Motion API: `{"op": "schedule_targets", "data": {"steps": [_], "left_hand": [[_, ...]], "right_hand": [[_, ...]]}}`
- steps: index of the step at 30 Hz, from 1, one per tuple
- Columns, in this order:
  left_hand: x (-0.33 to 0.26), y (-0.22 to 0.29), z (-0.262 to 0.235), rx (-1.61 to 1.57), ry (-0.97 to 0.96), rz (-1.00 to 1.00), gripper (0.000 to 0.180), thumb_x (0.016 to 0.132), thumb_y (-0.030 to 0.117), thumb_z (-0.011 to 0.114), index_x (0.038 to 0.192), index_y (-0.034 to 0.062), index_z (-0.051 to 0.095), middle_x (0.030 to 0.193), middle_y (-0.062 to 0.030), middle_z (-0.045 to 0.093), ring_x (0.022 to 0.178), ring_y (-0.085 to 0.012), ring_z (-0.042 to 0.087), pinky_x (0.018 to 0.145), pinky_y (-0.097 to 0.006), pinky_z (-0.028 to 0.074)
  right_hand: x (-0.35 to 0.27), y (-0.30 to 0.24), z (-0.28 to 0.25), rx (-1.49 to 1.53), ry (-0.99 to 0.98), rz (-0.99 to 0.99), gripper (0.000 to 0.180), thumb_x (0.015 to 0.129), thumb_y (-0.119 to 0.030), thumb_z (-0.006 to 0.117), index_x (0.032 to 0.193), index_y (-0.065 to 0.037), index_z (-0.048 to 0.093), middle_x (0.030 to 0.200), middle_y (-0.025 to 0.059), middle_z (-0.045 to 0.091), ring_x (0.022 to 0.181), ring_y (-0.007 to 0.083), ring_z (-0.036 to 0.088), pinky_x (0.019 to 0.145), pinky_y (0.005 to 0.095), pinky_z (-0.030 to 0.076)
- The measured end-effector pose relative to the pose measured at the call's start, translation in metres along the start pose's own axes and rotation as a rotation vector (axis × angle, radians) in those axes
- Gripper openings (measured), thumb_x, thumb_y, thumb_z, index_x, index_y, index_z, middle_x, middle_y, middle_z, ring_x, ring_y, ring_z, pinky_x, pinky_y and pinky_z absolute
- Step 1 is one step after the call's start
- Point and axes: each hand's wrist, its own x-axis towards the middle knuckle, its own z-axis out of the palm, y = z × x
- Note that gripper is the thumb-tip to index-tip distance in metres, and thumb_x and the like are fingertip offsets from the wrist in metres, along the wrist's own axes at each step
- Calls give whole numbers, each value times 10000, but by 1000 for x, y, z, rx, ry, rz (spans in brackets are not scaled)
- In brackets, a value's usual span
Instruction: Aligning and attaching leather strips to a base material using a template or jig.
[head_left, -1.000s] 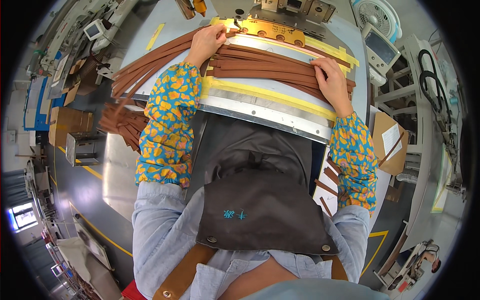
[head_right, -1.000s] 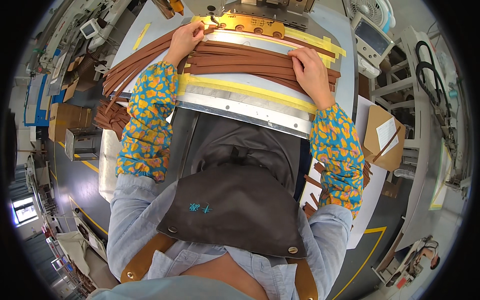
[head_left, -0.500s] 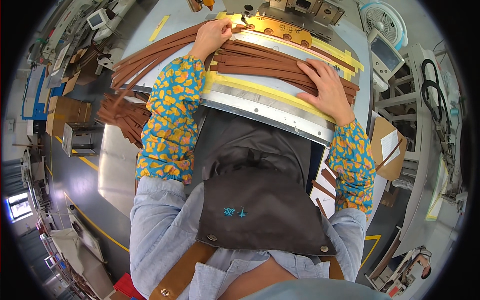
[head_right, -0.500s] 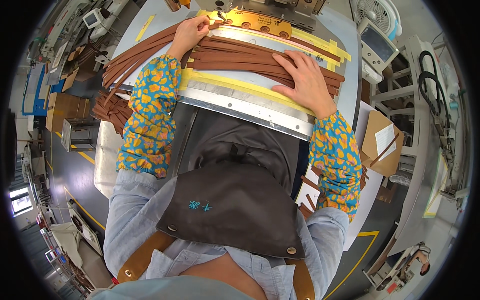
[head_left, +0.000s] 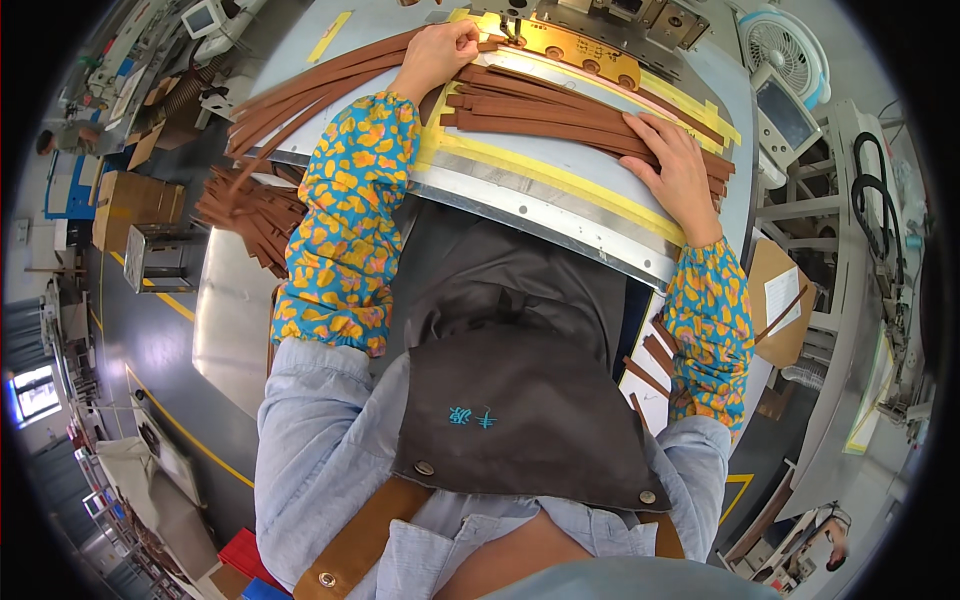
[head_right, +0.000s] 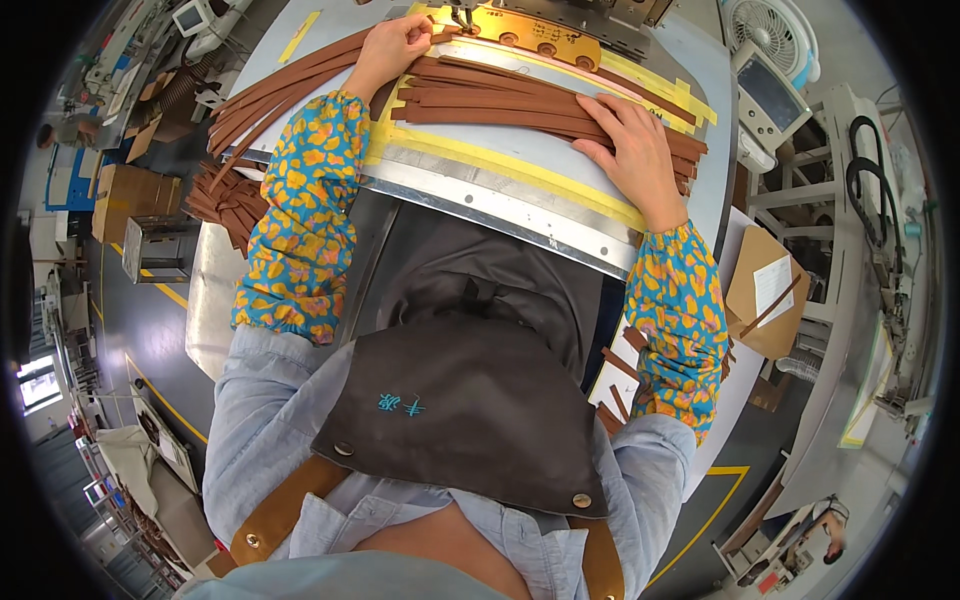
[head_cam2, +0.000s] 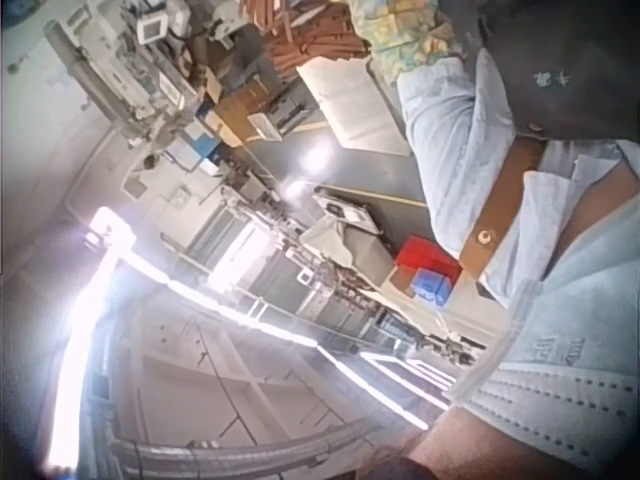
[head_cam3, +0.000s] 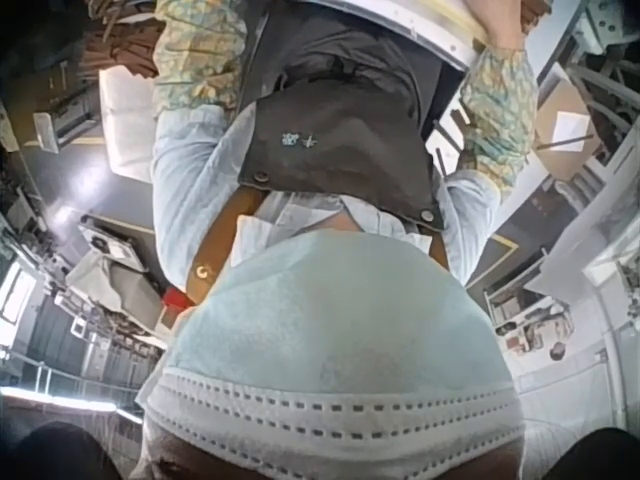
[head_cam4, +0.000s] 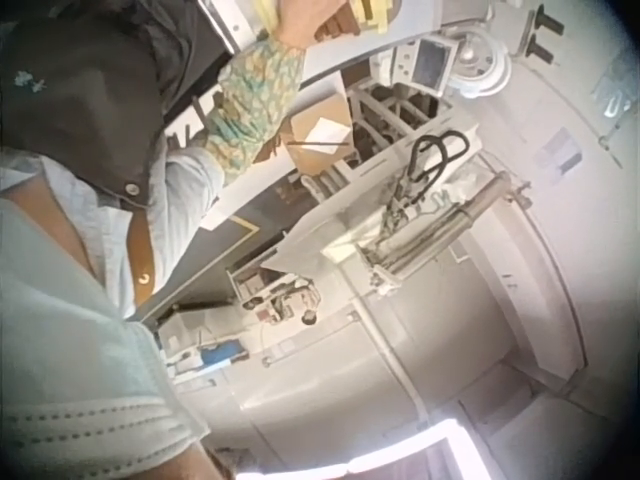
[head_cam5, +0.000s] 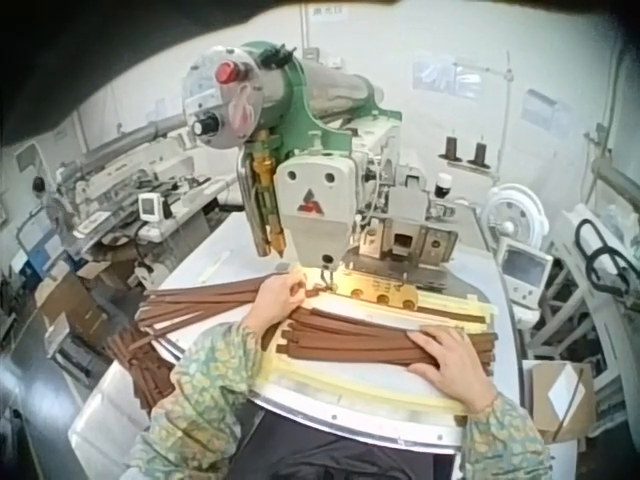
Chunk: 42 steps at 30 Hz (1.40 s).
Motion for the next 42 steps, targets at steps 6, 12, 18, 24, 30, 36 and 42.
{"op": "schedule_targets", "data": {"steps": [6, 12, 18, 24, 30, 36, 42], "left_hand": [[-1, -3, 1, -2, -12, -9, 99, 775, 187, 624, 843, 115, 621, 648, -48, 593, 583, -217, 567, 565, -324, 455], [-1, -4, 2, 15, -7, -22, 102, 765, 187, 628, 836, 115, 620, 648, -43, 592, 588, -209, 568, 574, -318, 459], [0, -3, 1, 21, -15, -38, 103, 758, 192, 628, 831, 120, 618, 632, -32, 578, 587, -210, 567, 571, -322, 456], [0, -4, 3, 27, 20, -9, 102, 754, 193, 631, 817, 116, 609, 602, -28, 553, 569, -217, 556, 553, -328, 448], [1, -1, 2, 7, 7, -29, 102, 741, 204, 608, 806, 126, 624, 619, -43, 588, 606, -253, 581, 566, -370, 468], [1, 5, 1, -20, -5, -68, 92, 738, 195, 605, 792, 121, 614, 611, -46, 579, 601, -259, 575, 559, -371, 460], [0, 4, 2, -9, 13, -66, 83, 735, 188, 610, 785, 122, 613, 605, -46, 574, 605, -262, 577, 556, -370, 457]], "right_hand": [[-2, 2, 0, 48, 1, 39, 505, 776, -340, 675, 1234, -162, 560, 1167, 64, 558, 1083, 259, 492, 928, 374, 376], [-3, 3, 2, 46, 33, 26, 499, 774, -342, 678, 1225, -160, 568, 1162, 65, 563, 1074, 265, 498, 927, 374, 378], [-3, 2, 1, 43, 38, 38, 496, 769, -344, 682, 1215, -154, 576, 1158, 66, 567, 1068, 265, 502, 928, 374, 379], [-3, 3, 2, 45, 53, 37, 487, 770, -336, 685, 1209, -153, 581, 1155, 64, 569, 1062, 262, 506, 921, 373, 382], [-4, 3, 2, 52, 68, 43, 491, 767, -338, 687, 1210, -154, 579, 1153, 64, 567, 1063, 262, 503, 916, 377, 380], [-4, 4, 2, 51, 54, 58, 492, 764, -337, 689, 1208, -157, 578, 1150, 64, 562, 1071, 264, 495, 920, 384, 377], [-4, 4, 2, 57, 54, 57, 488, 765, -333, 688, 1206, -155, 578, 1146, 64, 563, 1065, 266, 496, 918, 384, 378]]}}
